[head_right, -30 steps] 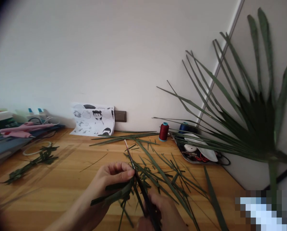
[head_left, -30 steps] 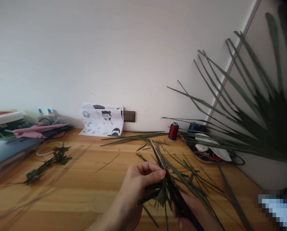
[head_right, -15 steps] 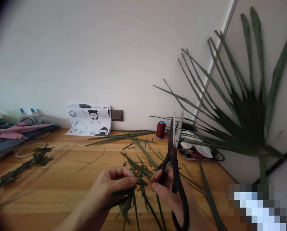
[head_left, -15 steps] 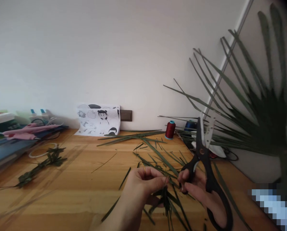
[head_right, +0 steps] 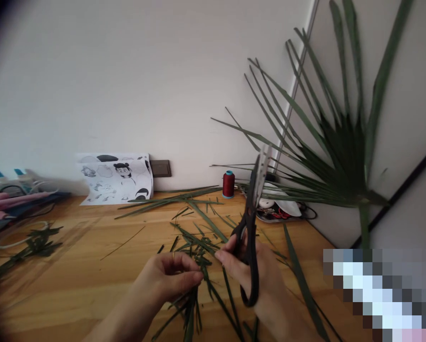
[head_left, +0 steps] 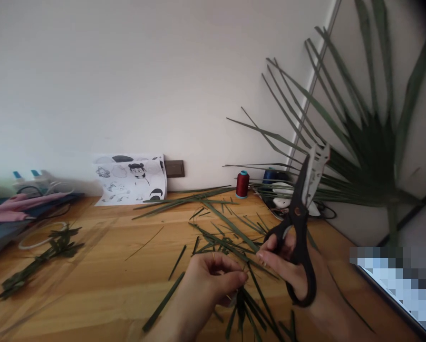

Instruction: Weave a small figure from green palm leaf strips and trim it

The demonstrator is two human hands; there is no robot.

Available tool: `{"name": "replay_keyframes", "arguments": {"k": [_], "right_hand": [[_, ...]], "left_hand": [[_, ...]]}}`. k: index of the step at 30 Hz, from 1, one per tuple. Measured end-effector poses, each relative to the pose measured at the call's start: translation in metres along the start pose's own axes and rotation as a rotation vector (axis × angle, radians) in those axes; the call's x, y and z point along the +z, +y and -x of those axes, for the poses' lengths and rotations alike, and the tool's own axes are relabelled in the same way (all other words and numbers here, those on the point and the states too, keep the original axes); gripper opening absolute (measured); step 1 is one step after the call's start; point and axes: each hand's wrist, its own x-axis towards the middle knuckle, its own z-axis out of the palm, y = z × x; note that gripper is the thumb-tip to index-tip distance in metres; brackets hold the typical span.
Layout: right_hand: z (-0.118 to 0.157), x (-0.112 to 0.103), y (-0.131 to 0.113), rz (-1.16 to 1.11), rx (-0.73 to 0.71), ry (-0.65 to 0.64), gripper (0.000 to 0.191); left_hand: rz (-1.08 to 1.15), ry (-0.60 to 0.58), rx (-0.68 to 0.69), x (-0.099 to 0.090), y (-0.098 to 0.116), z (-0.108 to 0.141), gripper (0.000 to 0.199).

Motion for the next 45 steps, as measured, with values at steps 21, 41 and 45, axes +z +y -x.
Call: {"name": "replay_keyframes", "arguments": {"k": [21, 41, 45], "right_hand": [[0.005, 0.000, -0.007, 0.145, -0.019, -0.155, 0.007], [0.002, 0.001, -0.006, 0.103, -0.046, -0.116, 0.013], [0.002, 0.000, -0.005, 0.046, -0.042, -0.189, 0.014]], "left_hand": [[0.014, 0.015, 0.018, 0.000, -0.004, -0.002, 0.019], [0.003, 0.010, 0.032, 0.000, -0.006, -0.004, 0.017], [-0.003, 0.013, 0.035, 0.000, -0.007, -0.003, 0.016]]}}
